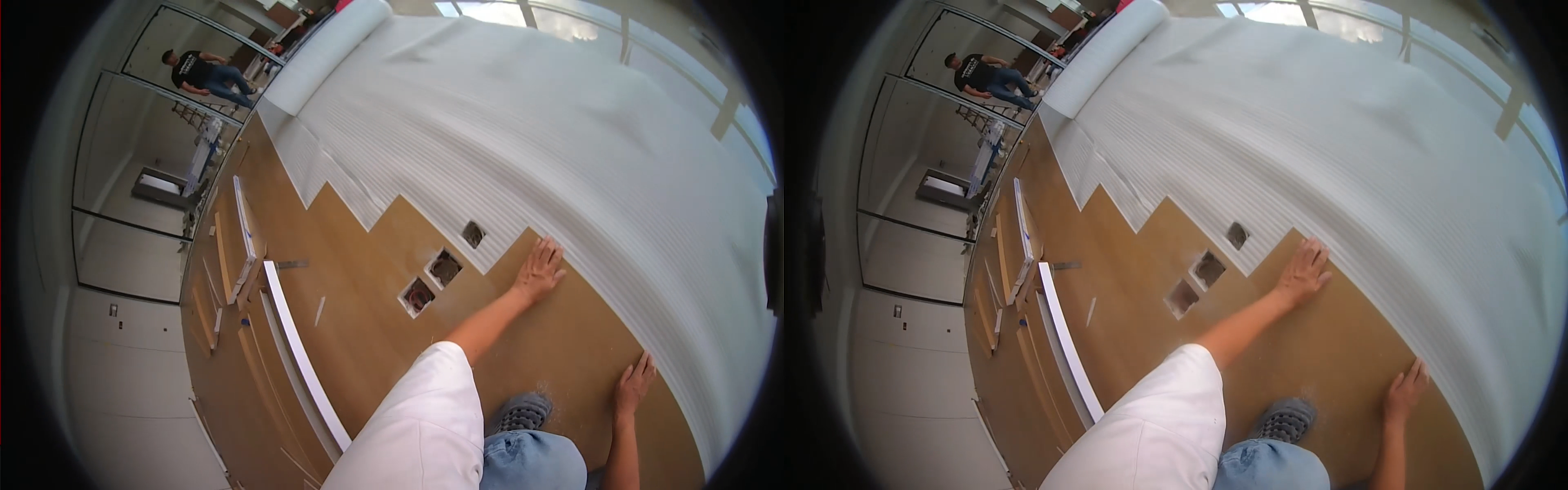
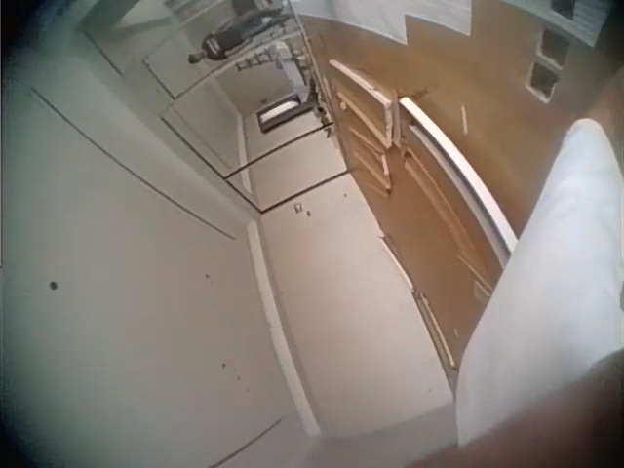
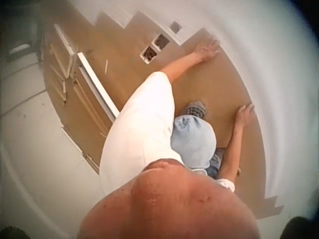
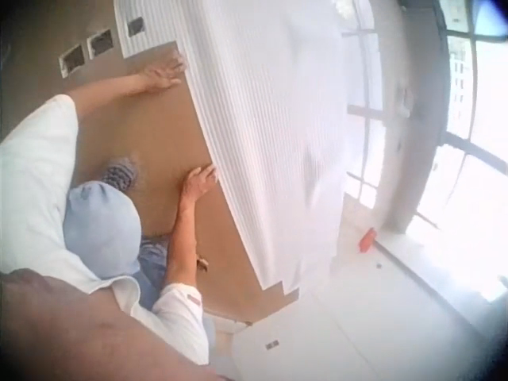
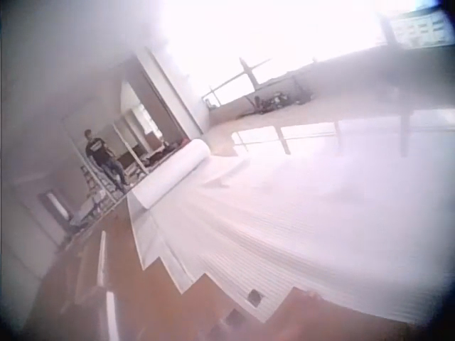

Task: The person measures a laminate plank, marks it with a pencil, and cuts a notch into it using a table saw. Then, the person carries the plank to a wall and hammers it into place alongside other flooring sections.

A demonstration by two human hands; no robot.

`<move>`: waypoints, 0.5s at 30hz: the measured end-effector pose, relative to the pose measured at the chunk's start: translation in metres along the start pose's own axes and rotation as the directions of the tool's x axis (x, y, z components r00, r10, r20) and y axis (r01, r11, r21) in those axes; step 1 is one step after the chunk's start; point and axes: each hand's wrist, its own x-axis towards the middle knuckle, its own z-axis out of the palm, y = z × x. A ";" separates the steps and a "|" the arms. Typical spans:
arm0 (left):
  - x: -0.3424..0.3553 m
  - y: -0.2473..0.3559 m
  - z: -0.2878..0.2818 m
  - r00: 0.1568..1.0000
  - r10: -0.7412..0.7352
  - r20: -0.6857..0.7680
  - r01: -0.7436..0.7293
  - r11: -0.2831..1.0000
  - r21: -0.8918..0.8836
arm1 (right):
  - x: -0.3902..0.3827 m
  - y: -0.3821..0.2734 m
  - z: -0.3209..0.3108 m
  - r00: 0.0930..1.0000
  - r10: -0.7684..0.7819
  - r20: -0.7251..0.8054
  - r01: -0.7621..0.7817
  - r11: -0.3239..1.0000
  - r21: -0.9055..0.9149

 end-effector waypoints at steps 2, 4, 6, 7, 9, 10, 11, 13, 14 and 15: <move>-0.002 0.011 0.005 1.000 0.007 -0.015 -0.007 1.000 -0.009 | 0.003 -0.008 -0.011 0.992 -0.062 0.112 0.059 0.998 0.026; 0.005 0.015 0.013 0.999 0.039 -0.015 -0.040 0.998 -0.040 | 0.016 -0.023 -0.029 0.994 -0.030 0.105 0.025 0.999 0.047; 0.005 0.043 0.036 0.992 0.110 0.056 -0.099 0.981 -0.169 | 0.023 -0.015 -0.062 0.973 -0.041 0.226 -0.004 0.981 0.193; 0.011 0.025 0.034 0.953 0.294 -0.073 -0.201 0.793 0.576 | 0.043 -0.020 -0.066 0.961 -0.112 0.251 0.041 0.962 0.269; 0.023 0.028 0.042 0.964 0.260 -0.050 -0.250 0.956 0.151 | 0.067 0.009 -0.108 0.889 -0.150 0.432 0.024 0.959 0.283; 0.022 0.028 0.048 0.972 0.233 -0.022 -0.234 0.970 -0.070 | 0.074 0.025 -0.130 0.817 -0.094 0.569 -0.010 0.984 0.178; 0.015 0.026 0.053 0.959 0.284 -0.015 -0.283 0.958 0.044 | 0.076 0.059 -0.133 0.775 -0.133 0.618 0.139 0.989 0.039; 0.005 0.006 0.057 0.943 0.316 -0.105 -0.315 0.949 0.021 | 0.085 0.095 -0.171 0.671 -0.084 0.737 0.151 0.988 -0.025; 0.002 -0.009 0.059 0.930 0.301 -0.210 -0.332 0.934 -0.130 | 0.086 0.104 -0.202 0.655 0.003 0.756 0.095 0.992 -0.086; 0.009 0.012 0.062 0.947 0.319 -0.048 -0.319 0.948 -0.009 | 0.053 0.148 -0.230 0.738 0.027 0.674 0.052 0.994 -0.096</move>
